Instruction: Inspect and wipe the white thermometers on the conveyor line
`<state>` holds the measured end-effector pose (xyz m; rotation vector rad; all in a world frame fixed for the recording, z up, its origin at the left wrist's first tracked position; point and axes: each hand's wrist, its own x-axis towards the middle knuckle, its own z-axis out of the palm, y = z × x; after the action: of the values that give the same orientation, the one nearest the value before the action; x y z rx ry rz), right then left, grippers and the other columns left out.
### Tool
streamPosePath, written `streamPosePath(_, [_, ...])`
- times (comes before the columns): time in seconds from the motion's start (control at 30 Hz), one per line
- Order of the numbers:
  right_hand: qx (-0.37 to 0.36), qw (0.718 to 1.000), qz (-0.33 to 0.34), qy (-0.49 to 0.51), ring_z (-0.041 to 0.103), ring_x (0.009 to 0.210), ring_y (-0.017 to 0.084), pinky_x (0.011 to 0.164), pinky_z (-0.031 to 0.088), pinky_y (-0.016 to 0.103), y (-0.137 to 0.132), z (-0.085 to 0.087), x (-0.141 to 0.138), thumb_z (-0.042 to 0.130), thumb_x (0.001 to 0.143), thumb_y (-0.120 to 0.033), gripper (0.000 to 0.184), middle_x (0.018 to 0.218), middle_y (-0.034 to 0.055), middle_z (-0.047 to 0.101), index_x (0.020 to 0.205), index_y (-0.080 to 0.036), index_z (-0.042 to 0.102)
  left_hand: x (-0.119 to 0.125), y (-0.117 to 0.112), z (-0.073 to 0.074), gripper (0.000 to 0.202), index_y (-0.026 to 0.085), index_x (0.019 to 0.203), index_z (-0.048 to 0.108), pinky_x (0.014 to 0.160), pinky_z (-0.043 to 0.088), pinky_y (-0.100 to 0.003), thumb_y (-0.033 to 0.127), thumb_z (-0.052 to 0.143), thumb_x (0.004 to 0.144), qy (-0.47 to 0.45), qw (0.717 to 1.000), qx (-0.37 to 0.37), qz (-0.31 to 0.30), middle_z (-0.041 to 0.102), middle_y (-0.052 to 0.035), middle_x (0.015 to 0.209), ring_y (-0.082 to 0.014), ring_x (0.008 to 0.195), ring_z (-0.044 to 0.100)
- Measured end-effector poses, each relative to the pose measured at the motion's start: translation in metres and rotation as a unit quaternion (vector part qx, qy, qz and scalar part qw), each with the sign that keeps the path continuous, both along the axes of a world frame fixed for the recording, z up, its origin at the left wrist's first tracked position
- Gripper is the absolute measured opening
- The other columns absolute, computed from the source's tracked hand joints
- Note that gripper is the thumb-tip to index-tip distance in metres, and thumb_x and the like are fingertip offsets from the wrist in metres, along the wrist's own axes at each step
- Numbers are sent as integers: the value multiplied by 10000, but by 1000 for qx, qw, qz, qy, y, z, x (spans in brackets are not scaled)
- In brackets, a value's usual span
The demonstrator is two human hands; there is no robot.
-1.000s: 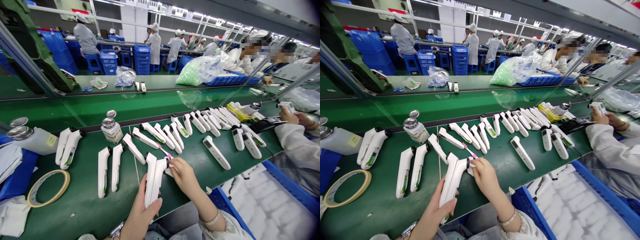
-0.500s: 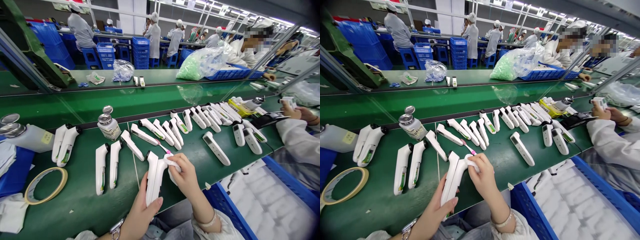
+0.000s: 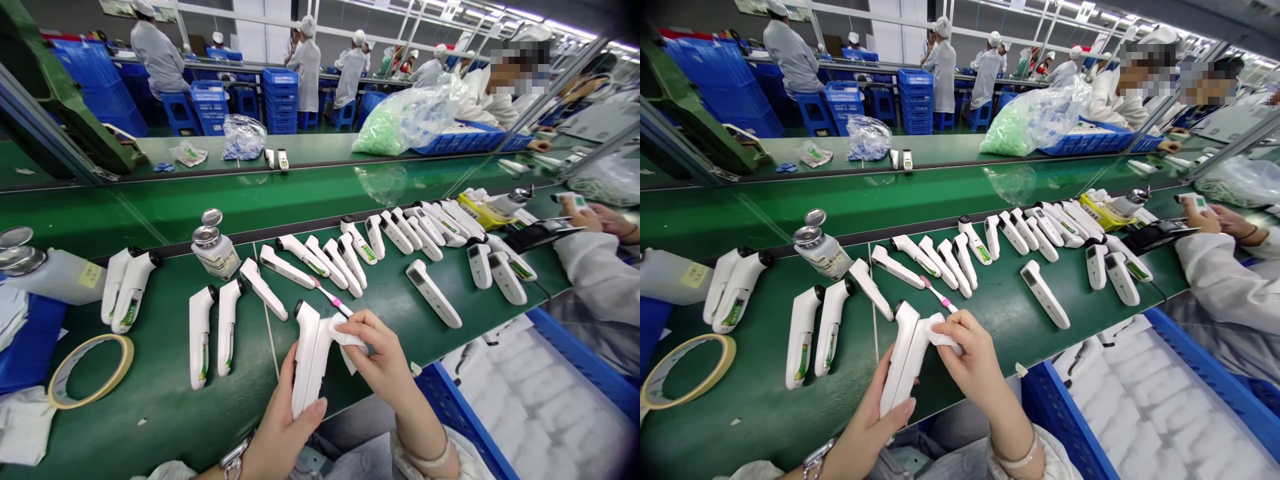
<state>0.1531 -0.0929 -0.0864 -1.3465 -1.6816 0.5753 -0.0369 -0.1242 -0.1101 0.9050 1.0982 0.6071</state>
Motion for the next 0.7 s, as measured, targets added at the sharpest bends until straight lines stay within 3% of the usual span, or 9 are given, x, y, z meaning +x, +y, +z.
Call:
streamPosePath(0.17, [27,997,-66,-17,571,734,178,624,464,302,1,-6,-1,515,818,-111,220,861,40,542,961,-225,638,-1,0,-1,827,215,1435,200,922,419,-374,453,619,764,-3,1000,12,-10,487,-145,1280,-304,1157,468])
streamPosePath(0.37, [30,998,-26,-39,578,699,165,614,467,285,-5,-8,-3,527,786,-77,236,808,28,559,931,-219,647,-1,0,-2,841,211,1443,164,856,456,-373,459,606,772,-5,1000,0,-17,499,-152,1246,-298,1102,492])
streamPosePath(0.53, [25,998,-41,-40,580,718,177,629,470,297,-3,-8,-7,518,786,-75,239,824,44,564,941,-206,645,-1,3,-2,839,201,1440,131,724,459,-307,461,588,786,-25,999,-6,-24,551,-123,1109,-199,830,549])
streamPosePath(0.63, [14,999,-13,-41,589,706,170,626,472,284,-2,-8,-8,537,766,-77,243,791,24,582,908,-229,663,1,4,-1,822,194,1431,91,668,434,-282,454,560,808,-52,998,-20,2,553,-83,1008,-129,672,486])
streamPosePath(0.7, [12,999,-38,-32,583,711,170,633,461,288,-2,-7,-3,537,791,-97,208,799,28,577,901,-225,659,2,4,1,814,200,1424,82,667,420,-274,449,557,811,-67,997,-24,17,541,-72,1007,-115,662,461])
